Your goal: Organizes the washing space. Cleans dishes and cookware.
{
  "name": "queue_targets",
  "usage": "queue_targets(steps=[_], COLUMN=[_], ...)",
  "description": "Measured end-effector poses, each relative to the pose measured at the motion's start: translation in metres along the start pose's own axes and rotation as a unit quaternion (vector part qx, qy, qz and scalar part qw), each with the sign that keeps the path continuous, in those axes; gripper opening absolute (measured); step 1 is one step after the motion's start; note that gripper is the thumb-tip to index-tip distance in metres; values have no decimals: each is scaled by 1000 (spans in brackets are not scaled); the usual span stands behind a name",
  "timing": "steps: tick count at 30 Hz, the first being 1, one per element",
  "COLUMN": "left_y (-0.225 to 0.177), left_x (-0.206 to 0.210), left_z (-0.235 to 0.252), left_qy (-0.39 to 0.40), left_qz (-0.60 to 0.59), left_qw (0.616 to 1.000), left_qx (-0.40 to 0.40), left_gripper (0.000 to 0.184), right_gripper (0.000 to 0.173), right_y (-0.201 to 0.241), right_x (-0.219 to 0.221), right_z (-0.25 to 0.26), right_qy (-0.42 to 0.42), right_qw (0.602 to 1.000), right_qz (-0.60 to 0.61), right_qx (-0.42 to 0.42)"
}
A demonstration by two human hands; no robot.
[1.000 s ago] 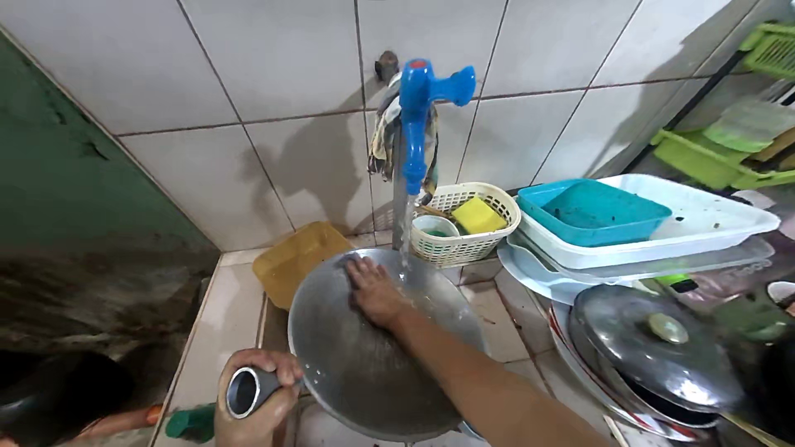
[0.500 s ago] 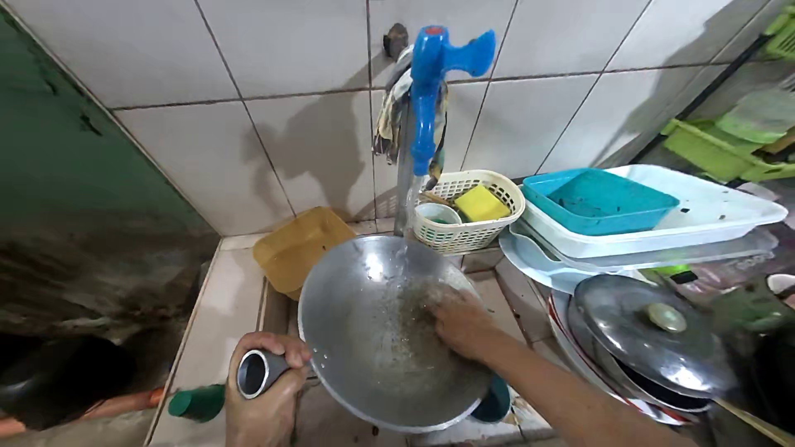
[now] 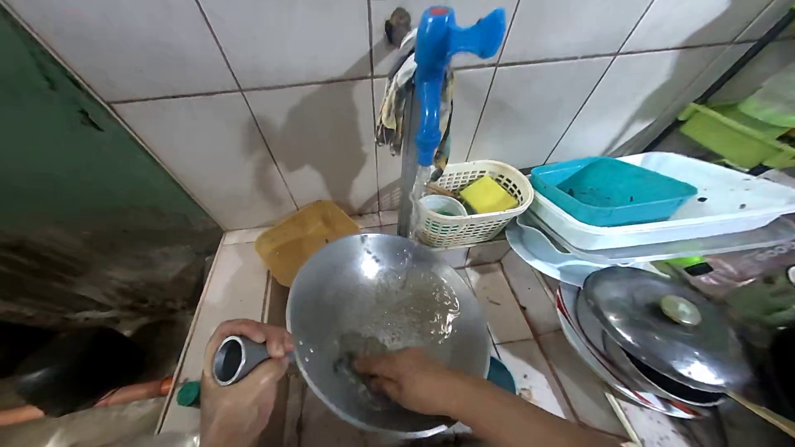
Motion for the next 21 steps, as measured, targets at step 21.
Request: queue_targets(steps=[21], left_y=[-10], left_x=[10], left_z=[10], left_qy=[16], left_qz=[-17], left_qw=[999], left_qx=[-38], left_gripper=[36], right_gripper=[44], right_y=[-40], right_x=[-3], right_z=[13], right_qy=[-134], right_qw=[987], right_qz=[-54], right_qx=[69])
Point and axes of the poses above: each hand's wrist, its own z-axis towards the middle knuckle, its own x-axis out of the palm, y = z × x, the point moved 1 cm from there along z, towards the middle knuckle, and after that the axes turned 1 degree about z, right-handed, at the moved point
